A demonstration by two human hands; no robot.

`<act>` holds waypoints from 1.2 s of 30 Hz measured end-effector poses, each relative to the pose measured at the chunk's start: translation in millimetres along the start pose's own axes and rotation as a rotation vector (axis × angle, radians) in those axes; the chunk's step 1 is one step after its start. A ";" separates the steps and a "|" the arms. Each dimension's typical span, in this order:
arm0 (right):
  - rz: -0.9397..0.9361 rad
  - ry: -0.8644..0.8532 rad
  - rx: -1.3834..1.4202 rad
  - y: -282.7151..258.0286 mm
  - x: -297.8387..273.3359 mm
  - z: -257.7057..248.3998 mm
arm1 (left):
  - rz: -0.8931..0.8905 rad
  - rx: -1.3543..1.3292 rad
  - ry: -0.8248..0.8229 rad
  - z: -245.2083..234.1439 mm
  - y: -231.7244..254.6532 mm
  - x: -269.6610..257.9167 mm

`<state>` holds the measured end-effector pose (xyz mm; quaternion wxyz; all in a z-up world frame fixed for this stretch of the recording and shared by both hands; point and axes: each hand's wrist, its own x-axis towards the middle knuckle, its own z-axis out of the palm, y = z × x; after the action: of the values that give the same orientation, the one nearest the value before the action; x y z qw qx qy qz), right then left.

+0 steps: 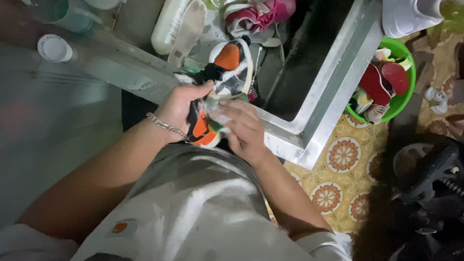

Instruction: The person cleans a pair of sneakers by scrubbing the soles and sides with brushes and sponges, applying soap, and rinsing them under a faucet in a sink.

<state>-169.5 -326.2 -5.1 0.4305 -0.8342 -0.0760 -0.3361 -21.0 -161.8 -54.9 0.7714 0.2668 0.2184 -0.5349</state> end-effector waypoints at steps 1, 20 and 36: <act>0.002 -0.001 0.003 22.0 -10.8 -12.4 | 0.000 -0.001 0.003 43.2 10.4 -23.7; 0.122 0.130 -0.320 70.2 7.0 -71.6 | -0.076 0.447 0.334 141.0 31.7 -76.7; 0.385 0.047 -0.264 72.3 3.8 -70.3 | -0.054 0.840 0.504 156.3 21.8 -68.7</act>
<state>-171.3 -425.6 -22.6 0.3755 -0.8744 0.1391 -0.2739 -15.3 -207.7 110.9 0.5059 0.6703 0.1705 -0.5155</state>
